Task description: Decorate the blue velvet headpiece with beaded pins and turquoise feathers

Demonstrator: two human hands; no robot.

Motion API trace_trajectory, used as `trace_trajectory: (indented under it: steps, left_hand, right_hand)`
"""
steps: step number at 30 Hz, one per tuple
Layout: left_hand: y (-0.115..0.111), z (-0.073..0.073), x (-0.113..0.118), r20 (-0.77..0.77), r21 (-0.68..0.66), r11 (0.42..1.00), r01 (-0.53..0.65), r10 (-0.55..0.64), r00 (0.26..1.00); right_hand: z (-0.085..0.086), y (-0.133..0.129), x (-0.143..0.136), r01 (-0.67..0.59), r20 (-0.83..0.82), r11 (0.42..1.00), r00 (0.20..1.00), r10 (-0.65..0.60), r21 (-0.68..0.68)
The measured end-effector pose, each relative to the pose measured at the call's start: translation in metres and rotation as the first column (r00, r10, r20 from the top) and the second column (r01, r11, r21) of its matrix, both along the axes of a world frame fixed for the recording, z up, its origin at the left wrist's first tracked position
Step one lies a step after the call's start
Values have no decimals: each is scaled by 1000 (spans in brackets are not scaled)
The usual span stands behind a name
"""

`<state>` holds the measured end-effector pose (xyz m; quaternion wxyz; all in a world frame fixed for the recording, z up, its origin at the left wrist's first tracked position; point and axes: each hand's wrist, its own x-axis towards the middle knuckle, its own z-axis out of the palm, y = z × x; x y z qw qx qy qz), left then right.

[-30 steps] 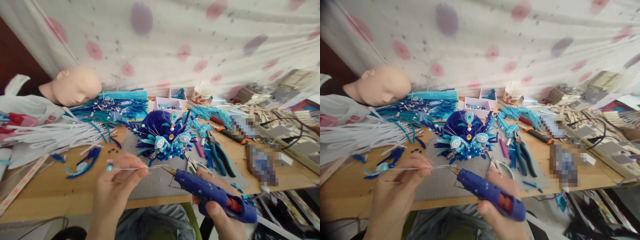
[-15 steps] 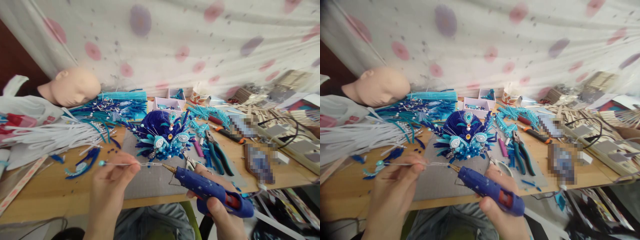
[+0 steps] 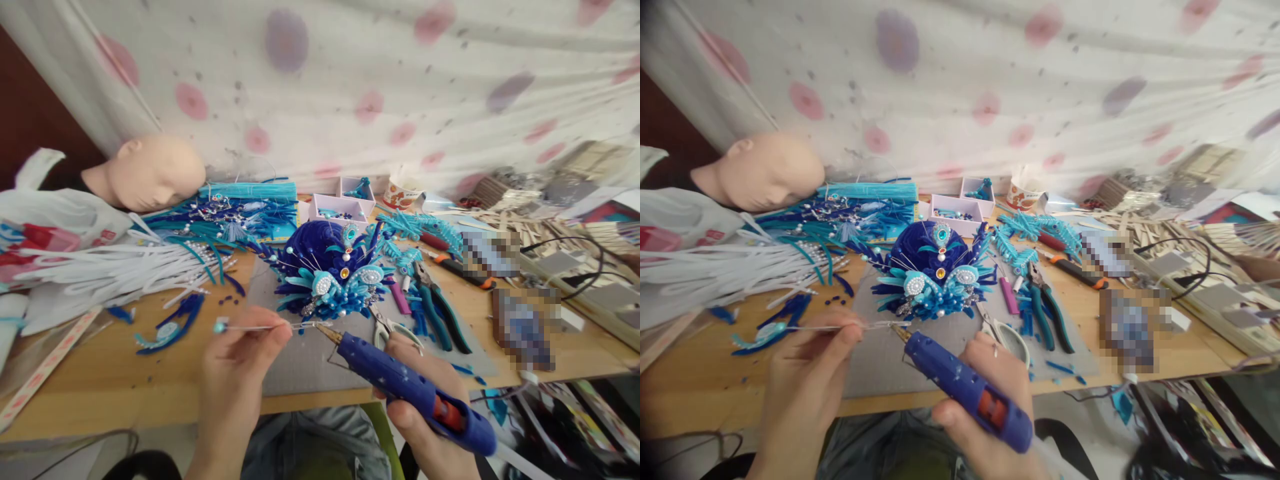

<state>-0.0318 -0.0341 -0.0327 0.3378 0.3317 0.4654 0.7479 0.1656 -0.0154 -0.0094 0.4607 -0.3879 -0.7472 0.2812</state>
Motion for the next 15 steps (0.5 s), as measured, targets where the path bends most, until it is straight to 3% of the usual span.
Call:
trace_trajectory:
  steps: [6, 15]
  left_hand:
    - [6, -1, 6, 218, -84, 992, -90, 107, 970]
    - [8, -1, 13, 446, -83, 996, 22, 17, 895]
  right_hand:
    - [0, -2, 4, 1, 55, 1000, 999, -3, 31]
    - [-3, -2, 4, 8, -2, 1000, 1000, -8, 30]
